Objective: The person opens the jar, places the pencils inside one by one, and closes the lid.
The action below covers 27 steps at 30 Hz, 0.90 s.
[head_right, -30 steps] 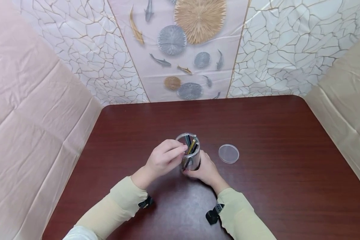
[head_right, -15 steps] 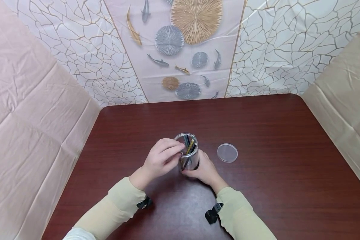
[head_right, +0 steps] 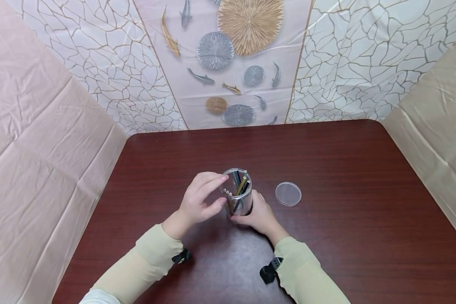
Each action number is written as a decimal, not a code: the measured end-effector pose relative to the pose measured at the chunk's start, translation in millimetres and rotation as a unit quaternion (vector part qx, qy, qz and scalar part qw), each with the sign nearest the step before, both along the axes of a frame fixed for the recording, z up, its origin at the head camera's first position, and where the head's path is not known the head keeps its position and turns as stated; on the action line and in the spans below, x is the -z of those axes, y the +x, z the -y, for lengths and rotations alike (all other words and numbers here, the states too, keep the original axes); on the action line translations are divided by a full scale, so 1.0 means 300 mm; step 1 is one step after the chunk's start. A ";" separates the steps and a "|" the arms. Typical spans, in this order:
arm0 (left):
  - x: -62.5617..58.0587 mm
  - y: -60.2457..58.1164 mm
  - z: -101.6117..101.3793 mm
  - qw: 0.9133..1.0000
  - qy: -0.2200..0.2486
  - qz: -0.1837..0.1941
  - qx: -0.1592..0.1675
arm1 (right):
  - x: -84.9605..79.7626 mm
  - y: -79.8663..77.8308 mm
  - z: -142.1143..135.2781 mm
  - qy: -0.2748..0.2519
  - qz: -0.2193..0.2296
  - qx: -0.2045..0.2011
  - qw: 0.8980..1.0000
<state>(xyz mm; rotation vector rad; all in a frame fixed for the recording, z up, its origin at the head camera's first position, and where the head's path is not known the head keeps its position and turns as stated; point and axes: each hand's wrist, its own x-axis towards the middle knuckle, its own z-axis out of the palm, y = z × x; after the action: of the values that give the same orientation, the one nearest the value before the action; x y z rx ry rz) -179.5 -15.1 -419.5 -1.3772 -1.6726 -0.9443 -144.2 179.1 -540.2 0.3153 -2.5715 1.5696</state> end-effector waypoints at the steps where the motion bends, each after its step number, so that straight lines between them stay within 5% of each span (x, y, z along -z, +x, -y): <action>1: 0.001 0.000 0.001 1.000 0.002 0.001 0.001 | -0.001 0.000 0.001 -0.001 0.001 -0.001 1.000; 13: 0.017 -0.009 0.005 1.000 0.020 0.010 0.003 | -0.133 0.048 0.034 -0.007 -0.007 -0.011 1.000; 27: 0.062 -0.028 0.029 0.998 0.016 0.066 -0.014 | 0.009 -0.002 0.000 0.001 0.004 0.002 1.000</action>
<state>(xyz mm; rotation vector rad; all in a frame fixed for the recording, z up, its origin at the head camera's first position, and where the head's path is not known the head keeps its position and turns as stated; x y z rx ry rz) -187.8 -24.0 -438.2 -1.2916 -1.7626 -1.0615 -144.9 179.2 -542.9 0.3049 -2.5780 1.5719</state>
